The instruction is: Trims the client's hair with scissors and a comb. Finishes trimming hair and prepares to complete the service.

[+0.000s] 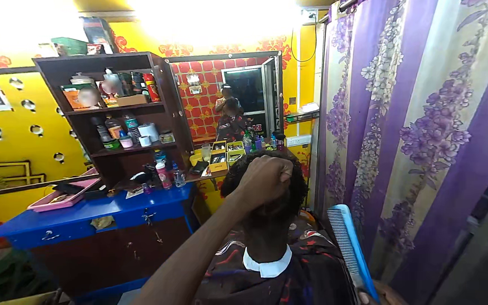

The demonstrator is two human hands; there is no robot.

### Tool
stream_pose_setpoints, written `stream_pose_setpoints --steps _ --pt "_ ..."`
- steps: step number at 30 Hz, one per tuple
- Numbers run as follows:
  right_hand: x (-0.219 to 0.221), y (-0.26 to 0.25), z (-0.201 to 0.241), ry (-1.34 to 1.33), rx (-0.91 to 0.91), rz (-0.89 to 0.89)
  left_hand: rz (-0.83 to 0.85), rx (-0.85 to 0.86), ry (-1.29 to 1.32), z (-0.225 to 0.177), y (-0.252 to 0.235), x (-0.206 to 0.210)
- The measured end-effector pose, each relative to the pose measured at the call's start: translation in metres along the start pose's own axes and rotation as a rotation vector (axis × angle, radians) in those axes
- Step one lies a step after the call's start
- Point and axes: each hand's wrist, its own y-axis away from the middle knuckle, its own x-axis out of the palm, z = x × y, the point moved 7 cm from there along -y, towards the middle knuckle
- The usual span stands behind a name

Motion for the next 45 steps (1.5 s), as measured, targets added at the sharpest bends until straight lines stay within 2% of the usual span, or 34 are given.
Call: stream_pose_setpoints --steps 2,5,7,9,12,14,15,16,18,21,26,34,39,45 --pt "0.001 -0.012 0.023 0.183 -0.155 -0.016 0.056 -0.036 0.083 -0.001 -0.003 -0.009" --pt "0.018 -0.033 0.072 0.544 -0.535 0.069 0.148 0.002 0.345 0.005 -0.005 -0.013" --pt "0.039 -0.043 0.102 0.762 -0.76 0.149 0.077 0.09 0.53 0.004 0.003 -0.028" --pt "0.061 -0.051 0.122 0.9 -0.955 0.208 -0.126 0.143 0.656 0.001 0.026 -0.067" --pt "0.088 -0.063 0.139 1.06 -1.178 0.274 -0.548 0.036 0.845 0.036 0.089 -0.111" --pt "0.093 -0.074 0.147 1.129 -1.26 0.292 -0.783 -0.117 0.807 0.074 0.149 -0.103" --pt "0.091 -0.08 0.151 1.155 -1.288 0.294 -0.842 -0.188 0.761 0.093 0.179 -0.082" --pt "0.089 -0.086 0.156 1.18 -1.304 0.291 -0.836 -0.232 0.728 0.109 0.203 -0.053" --pt "0.084 -0.097 0.163 1.218 -1.335 0.265 -0.683 -0.225 0.688 0.115 0.23 0.006" --pt "0.078 -0.115 0.169 1.246 -1.369 0.22 -0.465 -0.078 0.671 0.08 0.22 0.048" --pt "0.075 -0.144 0.174 1.262 -1.456 0.191 -0.409 0.139 0.379 0.046 0.163 0.031" --pt "0.062 -0.171 0.17 1.233 -1.639 0.105 -0.377 0.275 0.269 0.045 0.115 0.018" --pt "0.055 -0.175 0.172 1.215 -1.644 0.108 -0.391 0.315 0.325 0.035 0.111 0.007" --pt "0.054 -0.181 0.177 1.21 -1.668 0.099 -0.357 0.274 0.416 0.03 0.108 0.002"
